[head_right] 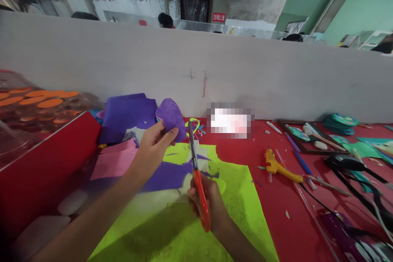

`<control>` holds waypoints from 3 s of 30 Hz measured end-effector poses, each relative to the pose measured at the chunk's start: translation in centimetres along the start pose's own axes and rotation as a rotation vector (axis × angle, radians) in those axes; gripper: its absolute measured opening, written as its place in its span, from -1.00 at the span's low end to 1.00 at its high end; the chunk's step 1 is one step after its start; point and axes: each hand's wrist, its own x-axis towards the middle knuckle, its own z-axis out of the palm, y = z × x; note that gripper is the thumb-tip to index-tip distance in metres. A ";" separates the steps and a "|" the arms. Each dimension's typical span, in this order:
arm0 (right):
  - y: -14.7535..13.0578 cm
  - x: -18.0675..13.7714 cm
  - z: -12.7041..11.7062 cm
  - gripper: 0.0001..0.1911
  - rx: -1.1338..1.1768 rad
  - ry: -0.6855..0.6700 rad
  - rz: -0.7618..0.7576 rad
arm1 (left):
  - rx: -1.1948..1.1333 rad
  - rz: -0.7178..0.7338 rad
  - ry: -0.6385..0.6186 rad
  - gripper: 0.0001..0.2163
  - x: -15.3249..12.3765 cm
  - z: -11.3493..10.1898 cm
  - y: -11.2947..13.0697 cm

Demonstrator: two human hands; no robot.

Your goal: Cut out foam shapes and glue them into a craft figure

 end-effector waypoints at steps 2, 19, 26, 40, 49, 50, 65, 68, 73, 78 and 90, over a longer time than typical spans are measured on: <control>-0.2 0.1 0.0 -0.33 0.011 0.020 -0.029 | -0.064 0.006 0.001 -0.78 0.4 -0.2 -0.4; -0.6 0.7 -0.7 -0.38 0.092 0.226 -0.193 | 0.163 -0.042 -0.103 -0.74 3.5 -1.9 -5.8; -0.6 0.5 -0.5 -0.39 0.061 0.209 -0.224 | 0.375 -0.031 -0.763 -0.93 1.7 -0.6 -8.5; -0.2 0.4 -0.6 -0.39 0.038 0.134 -0.166 | 0.531 0.095 -0.842 -0.86 -0.2 1.2 -10.7; -0.4 0.5 -0.6 -0.39 0.015 0.146 -0.119 | 0.490 0.113 -0.865 -0.83 -0.1 1.2 -11.5; -0.4 0.5 -0.6 -0.40 0.016 0.143 -0.117 | 0.482 0.123 -0.874 -0.83 -0.2 1.1 -11.4; -0.9 0.5 -0.5 -0.44 0.021 0.157 -0.073 | 0.376 0.034 -0.232 -0.91 2.8 -1.0 -10.5; -0.8 0.5 -0.5 -0.44 0.016 0.151 -0.061 | 0.383 0.045 -0.081 -0.96 4.1 -2.6 -10.9; -0.6 0.4 -0.7 -0.42 0.016 0.150 -0.130 | 0.300 0.027 -0.101 -0.94 3.9 -2.5 -10.3; -1.3 0.6 -1.6 -0.42 -0.064 0.271 -0.223 | 0.308 -0.036 -0.482 -0.89 2.2 -0.4 -8.9; -3.0 3.0 -5.0 -0.65 -1.230 0.349 0.026 | 0.200 -0.028 -1.464 -0.89 1.3 -1.9 -5.4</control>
